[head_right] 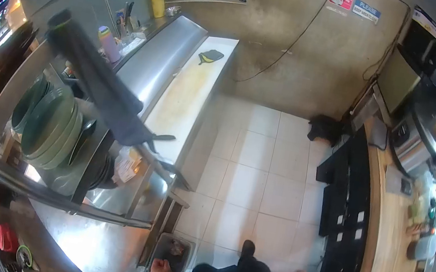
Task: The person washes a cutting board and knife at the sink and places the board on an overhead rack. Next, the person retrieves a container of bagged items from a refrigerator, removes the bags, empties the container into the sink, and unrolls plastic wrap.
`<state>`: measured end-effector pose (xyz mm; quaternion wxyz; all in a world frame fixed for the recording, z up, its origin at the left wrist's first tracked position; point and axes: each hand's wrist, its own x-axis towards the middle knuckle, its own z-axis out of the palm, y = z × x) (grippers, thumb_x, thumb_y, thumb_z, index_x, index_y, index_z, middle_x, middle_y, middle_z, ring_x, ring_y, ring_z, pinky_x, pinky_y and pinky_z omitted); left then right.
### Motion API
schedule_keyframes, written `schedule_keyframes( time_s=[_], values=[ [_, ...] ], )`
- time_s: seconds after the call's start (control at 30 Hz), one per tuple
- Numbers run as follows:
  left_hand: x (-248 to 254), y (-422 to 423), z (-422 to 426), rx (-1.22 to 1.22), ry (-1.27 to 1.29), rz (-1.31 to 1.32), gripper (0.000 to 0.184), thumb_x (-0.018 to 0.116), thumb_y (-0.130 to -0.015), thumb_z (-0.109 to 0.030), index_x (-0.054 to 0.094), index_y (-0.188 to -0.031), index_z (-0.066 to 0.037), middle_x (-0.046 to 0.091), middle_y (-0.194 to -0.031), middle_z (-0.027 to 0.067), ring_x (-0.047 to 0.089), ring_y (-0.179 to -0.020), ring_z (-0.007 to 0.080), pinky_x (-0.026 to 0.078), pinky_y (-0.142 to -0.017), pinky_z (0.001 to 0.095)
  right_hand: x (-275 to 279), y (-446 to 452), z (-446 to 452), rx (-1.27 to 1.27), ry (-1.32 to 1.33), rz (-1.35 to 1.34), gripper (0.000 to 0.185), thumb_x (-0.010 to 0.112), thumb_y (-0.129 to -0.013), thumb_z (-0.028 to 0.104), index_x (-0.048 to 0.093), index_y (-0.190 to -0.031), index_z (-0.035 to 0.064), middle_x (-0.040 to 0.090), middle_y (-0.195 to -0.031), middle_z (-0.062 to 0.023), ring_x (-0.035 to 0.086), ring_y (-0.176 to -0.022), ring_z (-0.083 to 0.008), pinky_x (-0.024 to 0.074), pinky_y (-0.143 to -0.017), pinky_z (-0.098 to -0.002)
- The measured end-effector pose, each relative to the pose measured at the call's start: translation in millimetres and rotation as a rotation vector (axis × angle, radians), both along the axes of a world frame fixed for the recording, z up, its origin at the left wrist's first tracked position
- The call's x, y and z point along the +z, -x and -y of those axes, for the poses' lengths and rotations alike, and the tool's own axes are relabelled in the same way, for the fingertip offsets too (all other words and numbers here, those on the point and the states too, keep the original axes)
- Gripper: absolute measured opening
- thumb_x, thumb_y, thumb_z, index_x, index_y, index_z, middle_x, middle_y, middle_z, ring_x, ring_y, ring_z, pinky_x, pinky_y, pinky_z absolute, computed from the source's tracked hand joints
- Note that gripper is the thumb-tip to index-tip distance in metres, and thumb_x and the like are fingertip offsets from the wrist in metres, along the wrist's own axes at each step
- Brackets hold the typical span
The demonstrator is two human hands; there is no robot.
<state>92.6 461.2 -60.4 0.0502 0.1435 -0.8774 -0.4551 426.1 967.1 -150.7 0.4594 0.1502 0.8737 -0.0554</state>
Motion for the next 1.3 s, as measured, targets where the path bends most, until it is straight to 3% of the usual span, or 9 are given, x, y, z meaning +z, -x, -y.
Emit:
schedule_keyframes(
  time_s=[0.13, 0.23, 0.3, 0.4, 0.63, 0.97, 1.1, 1.2, 1.3],
  values=[
    [-41, 77, -115, -0.103, -0.307, 0.282, 0.016, 0.071, -0.081, -0.009, 0.058, -0.085, -0.002, 0.063, -0.082, 0.0103, 0.059, -0.077, 0.0245, 0.051, -0.072, 0.0385, -66, 108, -145, -0.238, -0.047, -0.691, 0.030, 0.068, -0.081, 0.028, 0.069, -0.107, 0.0117, 0.071, -0.086, -0.0153, 0.069, -0.078, -0.0352, 0.0554, -0.070, -0.0470],
    [-11, 158, -189, -0.775, 0.553, -0.249, 0.037, 0.072, -0.067, -0.012, 0.065, -0.103, -0.005, 0.063, -0.113, 0.0186, 0.053, -0.114, 0.0401, 0.047, -0.094, 0.0517, 41, 245, -178, -0.897, 0.271, -0.788, 0.024, 0.068, -0.087, 0.028, 0.064, -0.094, 0.0054, 0.063, -0.070, -0.0107, 0.064, -0.061, -0.0276, 0.0518, -0.059, -0.0403],
    [13, 211, -257, -0.160, -0.639, 0.372, 0.030, 0.069, -0.085, -0.014, 0.062, -0.113, -0.004, 0.064, -0.112, 0.0121, 0.062, -0.099, 0.0222, 0.054, -0.075, 0.0330, 39, 293, -208, -1.025, 0.368, -0.909, 0.024, 0.067, -0.090, 0.028, 0.060, -0.086, 0.0050, 0.058, -0.065, -0.0063, 0.060, -0.055, -0.0208, 0.0488, -0.054, -0.0357],
    [40, 303, -330, -0.182, -0.681, 0.100, 0.028, 0.061, -0.095, -0.014, 0.057, -0.120, -0.002, 0.067, -0.092, 0.0096, 0.063, -0.066, 0.0153, 0.052, -0.059, 0.0306, 50, 344, -231, -1.229, 0.567, -0.863, 0.031, 0.070, -0.087, 0.026, 0.059, -0.071, 0.0025, 0.061, -0.063, -0.0073, 0.055, -0.056, -0.0160, 0.0452, -0.055, -0.0340],
    [59, 573, -451, 0.027, -0.608, 0.079, 0.027, 0.063, -0.093, -0.016, 0.060, -0.114, 0.001, 0.068, -0.091, 0.0125, 0.065, -0.065, 0.0165, 0.052, -0.062, 0.0306, 19, 407, -310, -0.816, 0.317, -0.250, 0.033, 0.065, -0.092, 0.034, 0.058, -0.081, 0.0041, 0.060, -0.073, -0.0078, 0.056, -0.065, -0.0185, 0.0470, -0.061, -0.0376],
    [24, 948, -608, 0.182, -0.062, -0.100, 0.065, 0.076, -0.081, -0.043, 0.058, -0.113, 0.010, 0.062, -0.117, 0.0283, 0.061, -0.111, 0.0398, 0.049, -0.095, 0.0456, 59, 670, -438, -1.081, 0.404, -0.436, 0.035, 0.062, -0.093, 0.040, 0.056, -0.098, 0.0051, 0.059, -0.091, -0.0102, 0.057, -0.080, -0.0221, 0.0471, -0.069, -0.0404],
    [46, 1014, -658, 0.163, 0.132, 0.138, 0.080, 0.077, -0.074, -0.059, 0.059, -0.114, 0.008, 0.064, -0.115, 0.0251, 0.062, -0.110, 0.0400, 0.050, -0.095, 0.0466, 40, 792, -486, -0.929, 0.461, -0.384, 0.039, 0.061, -0.093, 0.042, 0.055, -0.104, 0.0055, 0.059, -0.097, -0.0112, 0.057, -0.086, -0.0235, 0.0472, -0.073, -0.0416],
    [47, 1025, -682, -0.082, 0.357, 0.133, 0.054, 0.070, -0.085, -0.052, 0.067, -0.113, -0.006, 0.069, -0.109, 0.0163, 0.067, -0.102, 0.0350, 0.053, -0.088, 0.0488, 28, 879, -531, -0.737, 0.459, -0.265, 0.041, 0.061, -0.094, 0.044, 0.054, -0.109, 0.0058, 0.059, -0.103, -0.0119, 0.057, -0.090, -0.0246, 0.0472, -0.075, -0.0424],
    [33, 1020, -679, 0.056, 0.023, 0.170, 0.050, 0.066, -0.087, -0.043, 0.067, -0.116, -0.002, 0.070, -0.111, 0.0211, 0.065, -0.105, 0.0410, 0.051, -0.093, 0.0499, 28, 965, -580, -0.525, 0.440, -0.142, 0.045, 0.060, -0.094, 0.045, 0.054, -0.114, 0.0061, 0.058, -0.108, -0.0126, 0.057, -0.095, -0.0256, 0.0472, -0.078, -0.0433]
  ],
)
